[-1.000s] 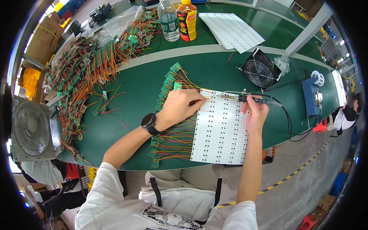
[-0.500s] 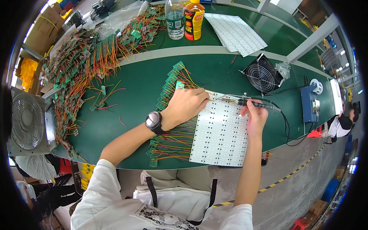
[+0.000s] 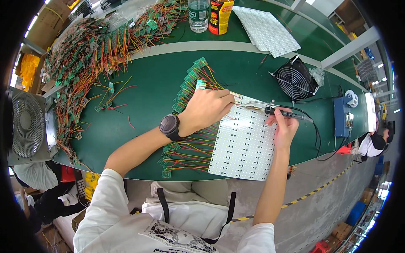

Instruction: The person solders individual wires from driver boards onto the contact points of a large LED panel using a soldering iron and solder.

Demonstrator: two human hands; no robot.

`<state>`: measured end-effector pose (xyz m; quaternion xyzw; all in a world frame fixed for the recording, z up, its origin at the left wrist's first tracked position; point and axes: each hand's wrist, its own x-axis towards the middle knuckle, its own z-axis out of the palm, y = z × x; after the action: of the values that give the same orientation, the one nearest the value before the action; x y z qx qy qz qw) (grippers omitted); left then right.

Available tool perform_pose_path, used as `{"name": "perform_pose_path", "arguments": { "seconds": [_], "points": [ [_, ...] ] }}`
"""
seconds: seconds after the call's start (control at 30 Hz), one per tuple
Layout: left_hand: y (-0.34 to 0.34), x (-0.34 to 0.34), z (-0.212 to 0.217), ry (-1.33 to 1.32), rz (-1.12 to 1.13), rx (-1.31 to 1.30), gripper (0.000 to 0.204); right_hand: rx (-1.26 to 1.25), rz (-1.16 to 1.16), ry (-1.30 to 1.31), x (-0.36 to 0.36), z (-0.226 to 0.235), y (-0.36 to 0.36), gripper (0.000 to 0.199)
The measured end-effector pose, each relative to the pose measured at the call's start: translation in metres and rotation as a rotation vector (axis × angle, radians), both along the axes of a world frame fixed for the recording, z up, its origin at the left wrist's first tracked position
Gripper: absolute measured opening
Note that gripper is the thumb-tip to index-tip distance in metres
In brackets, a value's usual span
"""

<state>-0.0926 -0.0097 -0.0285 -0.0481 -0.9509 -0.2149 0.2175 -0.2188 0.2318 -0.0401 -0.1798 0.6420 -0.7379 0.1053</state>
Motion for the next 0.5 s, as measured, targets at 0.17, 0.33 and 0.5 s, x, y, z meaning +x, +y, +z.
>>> {"name": "perform_pose_path", "arguments": {
  "seconds": [0.17, 0.33, 0.5],
  "points": [
    [-0.0003, -0.0014, -0.0023, -0.008, -0.003, -0.005, 0.011, 0.01, 0.006, -0.01, -0.0005, 0.0004, 0.0004, 0.018],
    [0.0, -0.0009, -0.002, -0.002, 0.008, -0.01, 0.011, 0.012, 0.002, -0.016, 0.0002, 0.0004, -0.0003, 0.017],
    [-0.0014, -0.0007, -0.0011, -0.005, -0.007, -0.009, 0.01, 0.018, 0.013, -0.004, -0.0004, -0.0003, 0.0001, 0.017]
  ]
}}
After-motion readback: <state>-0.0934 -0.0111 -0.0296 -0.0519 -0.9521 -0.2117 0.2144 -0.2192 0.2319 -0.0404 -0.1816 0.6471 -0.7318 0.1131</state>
